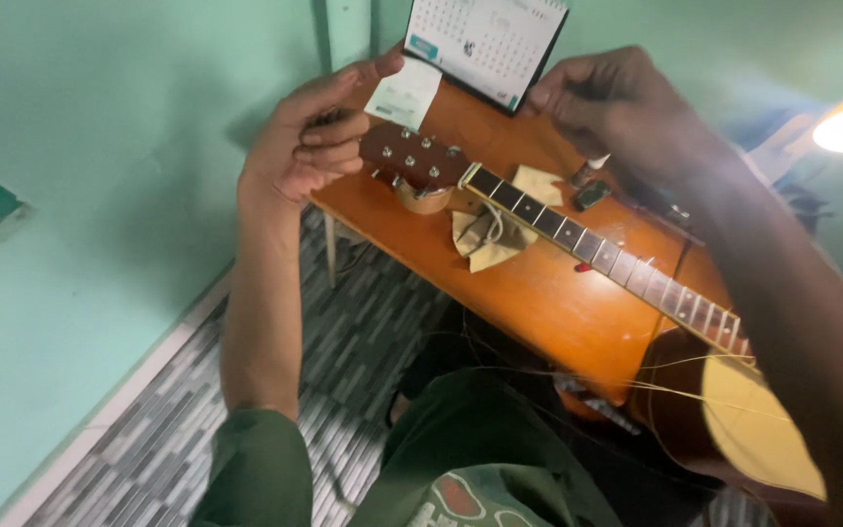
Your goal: The person replaces a guitar string on an acoustic guitar. They first thread the string through the bridge and tie it off, then move to the headstock to wind the string onto the tuning peg using a red string winder tool.
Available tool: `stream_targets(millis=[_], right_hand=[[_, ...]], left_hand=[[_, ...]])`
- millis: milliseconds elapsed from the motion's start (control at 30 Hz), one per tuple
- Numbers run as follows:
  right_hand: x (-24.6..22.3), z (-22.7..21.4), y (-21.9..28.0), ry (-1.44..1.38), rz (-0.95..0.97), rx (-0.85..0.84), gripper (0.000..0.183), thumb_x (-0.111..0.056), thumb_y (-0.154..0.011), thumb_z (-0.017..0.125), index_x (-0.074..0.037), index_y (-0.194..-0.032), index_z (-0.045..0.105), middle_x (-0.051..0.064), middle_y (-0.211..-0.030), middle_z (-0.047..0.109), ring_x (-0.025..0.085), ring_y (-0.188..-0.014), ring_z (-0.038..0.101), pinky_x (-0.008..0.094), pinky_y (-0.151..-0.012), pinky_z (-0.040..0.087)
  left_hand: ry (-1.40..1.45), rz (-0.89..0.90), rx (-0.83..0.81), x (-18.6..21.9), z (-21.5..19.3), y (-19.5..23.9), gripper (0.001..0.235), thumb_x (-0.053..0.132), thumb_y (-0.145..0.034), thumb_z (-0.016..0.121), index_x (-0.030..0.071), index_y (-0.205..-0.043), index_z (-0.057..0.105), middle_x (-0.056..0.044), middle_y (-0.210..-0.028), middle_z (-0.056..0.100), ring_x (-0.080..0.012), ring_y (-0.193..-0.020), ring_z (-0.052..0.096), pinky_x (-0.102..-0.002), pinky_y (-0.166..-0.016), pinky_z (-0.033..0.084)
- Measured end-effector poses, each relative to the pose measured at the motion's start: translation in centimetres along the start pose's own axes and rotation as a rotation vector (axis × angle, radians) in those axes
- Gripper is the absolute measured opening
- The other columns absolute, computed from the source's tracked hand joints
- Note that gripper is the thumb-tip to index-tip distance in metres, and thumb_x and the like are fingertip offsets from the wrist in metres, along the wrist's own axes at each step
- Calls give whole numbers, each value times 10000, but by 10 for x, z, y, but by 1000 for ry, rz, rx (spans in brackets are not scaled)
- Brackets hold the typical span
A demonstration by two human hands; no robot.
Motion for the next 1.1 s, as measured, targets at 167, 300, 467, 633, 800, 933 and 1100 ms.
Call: stream_targets(millis=[167, 300, 467, 633, 800, 933, 1100], right_hand=[[31, -8, -14, -76, 268, -54, 176, -209, -1141, 485, -96, -1168, 617, -28, -695, 365, 107, -581, 349, 254, -542, 321], [75, -18, -41, -171, 292, -176, 152, -164, -1149, 496, -57, -1077, 577, -20, -727, 336, 111, -611, 354, 228, -512, 317], [106, -2, -49, -72, 355, -396, 429, -248, -1025, 553, -100, -1427, 582, 19, -689, 420, 127, -520, 396, 256, -406, 344], [121, -2, -30, 37, 158, -522, 233, -111, -1034, 544, -51, -1240, 635, 111, -717, 698, 204, -624, 713, 316, -586, 650], [144, -44, -4, -12, 51, -404, 236, -132, -987, 610, -72, -1213, 642, 66, -668, 669, 151, -548, 664, 282, -482, 595], [145, -106, 50, 222, -48, -120, 620, -276, -916, 651, -48, -1443, 417, 183, -1433, 576, 312, -1293, 613, 440, -957, 560], [169, -162, 204, 579, 209, -70, 616, -277, -872, 646, -132, -1453, 501, 155, -1536, 498, 347, -1347, 518, 578, -1016, 440]], left_hand=[[-437, -51, 186, -21, -59, -21, 210, 305, -1103, 520, 125, -1106, 628, 56, -695, 302, -41, -533, 220, -186, -490, 252], [-998, -16, 430, -15, -60, -28, 280, 235, -1170, 423, 46, -1170, 631, -58, -793, 552, -124, -536, 395, -303, -536, 368], [-1098, 148, 625, -10, -81, -40, 224, 135, -1161, 486, 62, -1097, 688, -57, -730, 601, -90, -619, 486, -249, -607, 396], [-1231, 317, 555, -24, -105, -38, 250, 195, -1159, 550, 20, -1160, 729, -79, -896, 706, -125, -628, 571, -271, -531, 442], [-1133, 368, 426, -23, -55, -66, 331, 233, -1184, 462, -11, -1186, 685, -110, -874, 643, -119, -523, 383, -298, -519, 342], [-1416, 60, 286, -47, -118, -136, 287, 218, -1149, 544, 15, -1041, 716, -117, -808, 647, -170, -665, 525, -384, -601, 392], [-1654, -693, 93, -104, -132, -212, 304, 147, -1075, 603, 58, -850, 787, -101, -842, 755, -231, -795, 675, -436, -717, 450]])
Point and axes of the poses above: each hand's wrist, its own y-axis away from the middle knuckle, its own z-axis out of the palm, x = y × z, the point moved 6 cm from there along -y, towards the middle knuckle
